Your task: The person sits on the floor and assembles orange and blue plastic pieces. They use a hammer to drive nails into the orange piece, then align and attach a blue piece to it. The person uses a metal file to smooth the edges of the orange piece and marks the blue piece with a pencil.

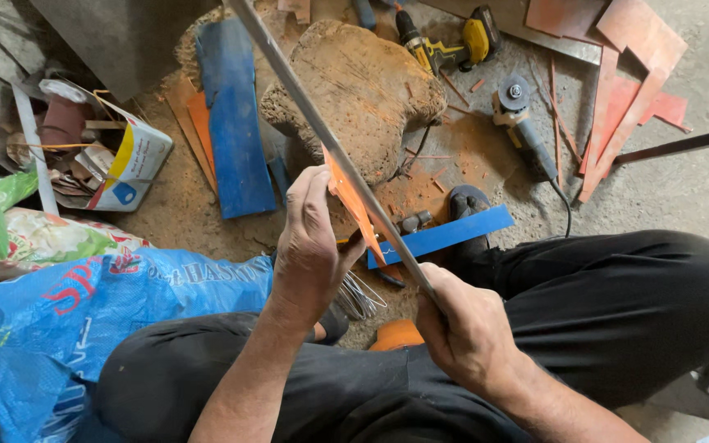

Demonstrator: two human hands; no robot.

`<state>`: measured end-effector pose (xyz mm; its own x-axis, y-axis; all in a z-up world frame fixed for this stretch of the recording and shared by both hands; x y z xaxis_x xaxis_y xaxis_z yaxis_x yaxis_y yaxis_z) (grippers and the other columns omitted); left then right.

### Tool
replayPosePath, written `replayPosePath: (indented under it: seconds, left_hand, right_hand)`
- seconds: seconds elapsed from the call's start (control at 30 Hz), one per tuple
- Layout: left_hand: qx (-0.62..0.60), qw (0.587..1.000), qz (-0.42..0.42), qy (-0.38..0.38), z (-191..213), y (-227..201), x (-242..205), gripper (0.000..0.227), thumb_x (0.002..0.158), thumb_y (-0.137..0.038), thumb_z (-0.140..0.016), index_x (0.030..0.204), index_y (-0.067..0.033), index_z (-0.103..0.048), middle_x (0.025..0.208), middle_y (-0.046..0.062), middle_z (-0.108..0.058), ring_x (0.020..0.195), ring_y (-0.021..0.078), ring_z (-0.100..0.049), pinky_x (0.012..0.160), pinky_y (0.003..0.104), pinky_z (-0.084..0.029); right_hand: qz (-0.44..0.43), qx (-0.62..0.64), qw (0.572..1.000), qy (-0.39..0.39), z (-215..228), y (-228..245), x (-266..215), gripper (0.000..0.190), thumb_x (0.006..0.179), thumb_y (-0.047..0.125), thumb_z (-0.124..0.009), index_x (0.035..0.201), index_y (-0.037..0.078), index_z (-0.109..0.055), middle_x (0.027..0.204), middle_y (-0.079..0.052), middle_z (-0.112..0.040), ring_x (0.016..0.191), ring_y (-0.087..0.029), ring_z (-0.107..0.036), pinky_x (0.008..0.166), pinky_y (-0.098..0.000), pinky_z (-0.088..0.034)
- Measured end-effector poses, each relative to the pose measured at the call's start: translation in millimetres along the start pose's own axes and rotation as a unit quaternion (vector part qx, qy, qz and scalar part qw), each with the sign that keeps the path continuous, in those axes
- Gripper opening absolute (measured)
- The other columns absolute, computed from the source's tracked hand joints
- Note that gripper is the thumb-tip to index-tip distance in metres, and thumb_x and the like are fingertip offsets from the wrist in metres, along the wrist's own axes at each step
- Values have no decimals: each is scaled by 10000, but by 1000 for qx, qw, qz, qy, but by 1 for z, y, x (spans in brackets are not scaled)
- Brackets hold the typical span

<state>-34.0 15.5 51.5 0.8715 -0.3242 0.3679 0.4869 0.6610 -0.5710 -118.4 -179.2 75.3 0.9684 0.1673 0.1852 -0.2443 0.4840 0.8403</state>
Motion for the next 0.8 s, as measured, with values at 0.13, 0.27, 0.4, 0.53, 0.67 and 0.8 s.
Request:
replayPosePath:
  seconds: [0.13,0.27,0.4,0.53,0.67,0.8]
  left_hand:
    - [-20,1000,6,-9,-2,0,-2,999,696,-43,-937,1475,-17,-312,1454,214,-424,1366,387,-523,1115,415,-556]
    - [-25,1000,14,-8,-7,1,1,984,708,-80,-952,1460,-28,-320,1424,196,-428,1353,373,-530,1080,389,-522]
    - [-19,999,-4,-30,-6,3,3,994,686,-66,-951,1455,-29,-323,1432,198,-431,1348,386,-532,1099,418,-561]
    - [-4,1000,7,-10,-2,2,-3,1045,646,-111,-963,1450,19,-309,1432,233,-416,1320,420,-522,1084,462,-535]
    - [-12,1000,7,-21,-6,1,2,990,688,-123,-958,1438,-4,-323,1433,225,-407,1327,411,-524,1083,436,-547]
    - [-29,999,31,-22,-7,3,3,945,695,-56,-929,1435,-9,-342,1415,222,-422,1318,429,-532,1059,440,-561]
  right_hand:
    - [-31,-11,999,15,-2,0,3,349,886,-26,-630,1222,67,-614,704,-116,-610,578,-280,-658,522,-366,-512]
    - [-77,-2,996,47,-7,-7,10,353,880,-9,-643,1224,69,-621,709,-147,-620,595,-318,-669,521,-390,-517]
    - [-50,-9,998,45,-3,-7,5,349,877,-11,-647,1212,81,-618,712,-143,-607,623,-344,-647,534,-406,-499]
    - [7,-17,1000,20,5,0,-1,373,865,-25,-626,1217,91,-588,759,-117,-604,628,-298,-649,550,-381,-516]
    - [-7,-65,996,52,0,-2,11,348,853,-5,-640,1184,90,-591,776,-132,-613,672,-347,-648,550,-425,-496]
    - [-55,-52,995,72,-2,-8,14,304,863,15,-649,1153,97,-609,766,-147,-613,676,-370,-649,546,-442,-500]
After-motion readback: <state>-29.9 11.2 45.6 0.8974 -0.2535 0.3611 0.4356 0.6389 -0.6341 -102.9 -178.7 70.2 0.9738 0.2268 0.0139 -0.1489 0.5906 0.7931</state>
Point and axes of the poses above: each hand's wrist, its own x-axis towards the middle knuckle, its own z-axis out of the back of the hand, y = z × x, the point moved 1 cm from there along x, towards the middle knuckle
